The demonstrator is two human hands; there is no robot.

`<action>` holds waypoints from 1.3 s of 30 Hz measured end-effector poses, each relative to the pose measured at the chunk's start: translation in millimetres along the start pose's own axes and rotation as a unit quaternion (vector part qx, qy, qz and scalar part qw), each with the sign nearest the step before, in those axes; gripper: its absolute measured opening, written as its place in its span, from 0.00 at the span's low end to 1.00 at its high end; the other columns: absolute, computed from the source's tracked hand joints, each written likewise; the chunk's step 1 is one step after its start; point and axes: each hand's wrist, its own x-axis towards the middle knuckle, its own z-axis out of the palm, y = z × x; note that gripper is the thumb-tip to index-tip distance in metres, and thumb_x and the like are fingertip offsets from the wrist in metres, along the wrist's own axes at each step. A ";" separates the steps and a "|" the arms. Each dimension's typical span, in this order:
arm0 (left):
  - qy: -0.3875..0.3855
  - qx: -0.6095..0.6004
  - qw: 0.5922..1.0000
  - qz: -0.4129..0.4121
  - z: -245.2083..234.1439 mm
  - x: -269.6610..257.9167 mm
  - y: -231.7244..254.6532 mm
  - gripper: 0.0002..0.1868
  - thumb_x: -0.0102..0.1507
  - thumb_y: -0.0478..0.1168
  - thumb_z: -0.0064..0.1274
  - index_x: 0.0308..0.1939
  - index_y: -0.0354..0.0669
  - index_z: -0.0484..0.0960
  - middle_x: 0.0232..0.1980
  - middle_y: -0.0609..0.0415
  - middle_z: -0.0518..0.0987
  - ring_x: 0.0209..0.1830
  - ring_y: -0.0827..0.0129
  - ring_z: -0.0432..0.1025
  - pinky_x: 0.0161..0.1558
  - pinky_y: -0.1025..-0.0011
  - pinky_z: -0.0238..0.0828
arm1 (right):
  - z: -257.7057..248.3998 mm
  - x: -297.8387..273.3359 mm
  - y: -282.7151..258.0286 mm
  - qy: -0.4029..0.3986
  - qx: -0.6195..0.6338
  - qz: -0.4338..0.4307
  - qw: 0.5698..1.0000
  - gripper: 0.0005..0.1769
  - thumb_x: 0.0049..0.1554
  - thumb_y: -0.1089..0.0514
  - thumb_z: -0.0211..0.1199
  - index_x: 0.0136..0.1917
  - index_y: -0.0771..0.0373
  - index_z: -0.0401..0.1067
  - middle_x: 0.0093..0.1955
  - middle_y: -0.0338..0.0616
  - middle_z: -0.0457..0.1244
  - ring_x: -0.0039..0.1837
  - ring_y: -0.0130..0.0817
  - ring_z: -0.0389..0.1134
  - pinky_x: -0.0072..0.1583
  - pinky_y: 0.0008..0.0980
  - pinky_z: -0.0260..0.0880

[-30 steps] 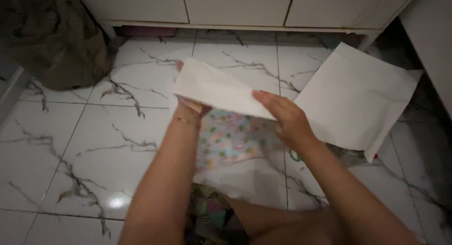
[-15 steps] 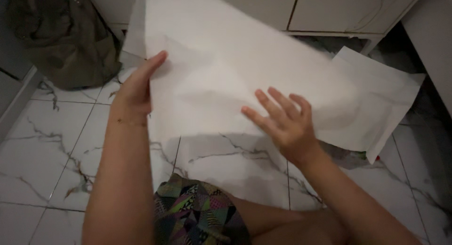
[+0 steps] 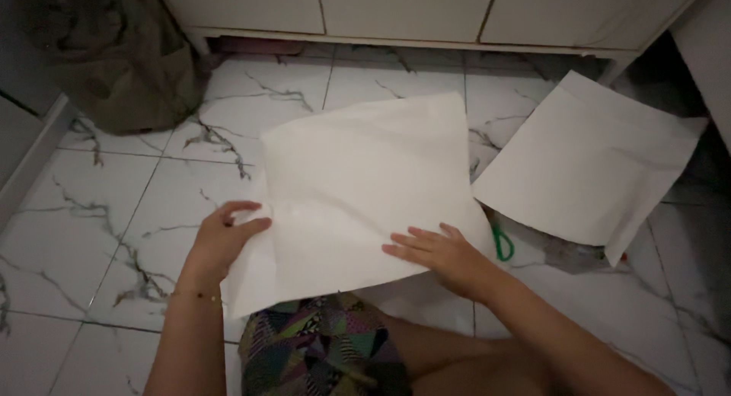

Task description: The person finishes tying a red ribbon on a small gift, then wraps a larger pink box using white tissue paper and patterned wrapping paper. They fold the paper around the box, secure it with clear tape, and trim excess paper with scissors.

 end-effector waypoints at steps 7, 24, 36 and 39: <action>-0.173 -0.407 0.880 0.173 -10.8 0.4 2.4 0.33 0.65 0.45 0.55 0.72 0.32 0.75 0.72 0.38 0.74 0.68 0.57 0.71 0.67 0.65 0.70 | -41.9 -0.6 -4.8 0.086 0.149 0.090 0.981 0.28 0.54 0.70 0.56 0.62 0.45 0.77 0.69 0.30 0.67 0.70 0.34 0.65 0.72 0.45 0.61; 0.355 -0.055 0.918 0.168 55.6 158.8 47.8 0.70 0.55 0.59 0.79 0.82 0.49 0.38 0.83 0.31 0.30 0.81 0.32 0.29 0.72 0.32 0.41 | -238.7 -14.2 103.8 0.199 0.667 -0.013 0.718 0.29 0.69 0.48 0.58 0.74 0.70 0.66 0.69 0.52 0.65 0.65 0.44 0.69 0.64 0.45 0.70; 0.111 -0.020 0.987 0.117 -16.1 220.3 -91.6 0.18 0.64 0.46 0.60 0.49 0.34 0.83 0.42 0.51 0.81 0.36 0.68 0.71 0.36 0.66 0.69 | 27.2 -20.8 248.7 0.260 0.413 0.516 0.704 0.23 0.64 0.46 0.57 0.62 0.67 0.72 0.57 0.53 0.68 0.56 0.46 0.68 0.58 0.44 0.69; 0.094 -0.039 0.982 0.156 -9.5 238.4 -94.2 0.20 0.64 0.45 0.61 0.52 0.32 0.82 0.43 0.49 0.81 0.38 0.69 0.72 0.38 0.69 0.70 | 57.8 -17.8 246.7 0.238 0.156 0.527 0.801 0.23 0.65 0.44 0.59 0.55 0.69 0.78 0.50 0.57 0.69 0.54 0.54 0.71 0.59 0.48 0.70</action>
